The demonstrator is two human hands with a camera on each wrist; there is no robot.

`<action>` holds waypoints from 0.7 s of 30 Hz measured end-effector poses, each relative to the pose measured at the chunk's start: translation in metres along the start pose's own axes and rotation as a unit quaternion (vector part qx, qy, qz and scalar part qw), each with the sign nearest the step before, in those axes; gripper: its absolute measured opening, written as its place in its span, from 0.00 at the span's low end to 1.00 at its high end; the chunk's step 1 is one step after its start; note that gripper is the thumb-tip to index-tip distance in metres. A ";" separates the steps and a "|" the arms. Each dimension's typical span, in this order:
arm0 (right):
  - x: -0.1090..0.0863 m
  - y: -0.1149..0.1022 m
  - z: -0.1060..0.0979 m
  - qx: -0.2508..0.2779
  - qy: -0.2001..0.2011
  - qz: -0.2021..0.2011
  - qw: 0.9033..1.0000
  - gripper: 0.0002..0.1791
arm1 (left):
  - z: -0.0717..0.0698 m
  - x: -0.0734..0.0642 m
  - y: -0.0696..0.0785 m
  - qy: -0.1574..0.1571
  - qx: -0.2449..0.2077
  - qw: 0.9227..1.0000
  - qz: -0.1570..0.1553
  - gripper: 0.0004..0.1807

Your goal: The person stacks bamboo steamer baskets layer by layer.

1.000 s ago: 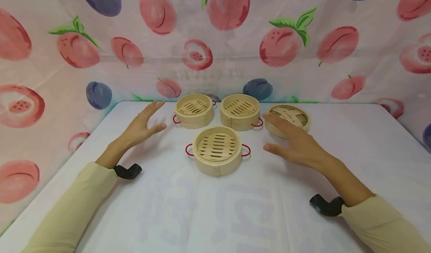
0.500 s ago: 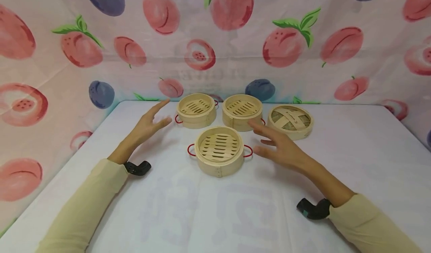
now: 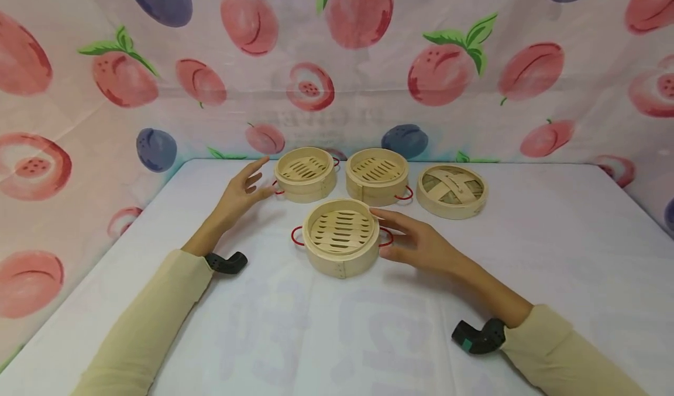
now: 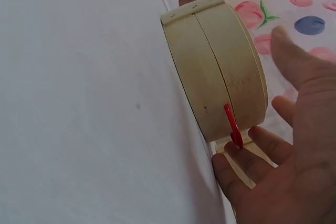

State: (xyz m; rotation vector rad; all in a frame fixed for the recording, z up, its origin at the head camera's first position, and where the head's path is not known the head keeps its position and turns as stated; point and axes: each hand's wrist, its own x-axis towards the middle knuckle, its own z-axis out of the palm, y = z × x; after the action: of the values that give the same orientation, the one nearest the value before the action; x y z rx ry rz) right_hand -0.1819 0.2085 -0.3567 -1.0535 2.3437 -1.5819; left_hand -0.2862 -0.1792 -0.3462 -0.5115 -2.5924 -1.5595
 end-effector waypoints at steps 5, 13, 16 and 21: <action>-0.001 0.004 0.003 -0.007 0.004 0.011 1.000 0.36 | 0.004 0.001 -0.004 0.008 -0.018 1.000 0.013 0.39; -0.001 0.008 0.003 0.048 0.009 0.025 0.998 0.35 | 0.015 0.008 -0.004 0.021 0.011 1.000 0.016 0.33; -0.001 0.009 0.004 0.060 0.016 0.030 0.998 0.34 | 0.020 0.010 -0.001 0.024 0.014 0.999 0.019 0.30; -0.002 0.013 0.004 0.071 0.024 0.035 0.997 0.33 | 0.027 0.013 -0.001 0.024 0.027 0.999 0.018 0.28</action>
State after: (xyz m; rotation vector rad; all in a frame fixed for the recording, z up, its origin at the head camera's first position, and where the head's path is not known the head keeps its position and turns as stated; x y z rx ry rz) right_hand -0.1844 0.2094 -0.3701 -0.9039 2.2330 -1.7365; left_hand -0.2963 -0.1530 -0.3570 -0.5072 -2.5676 -1.4669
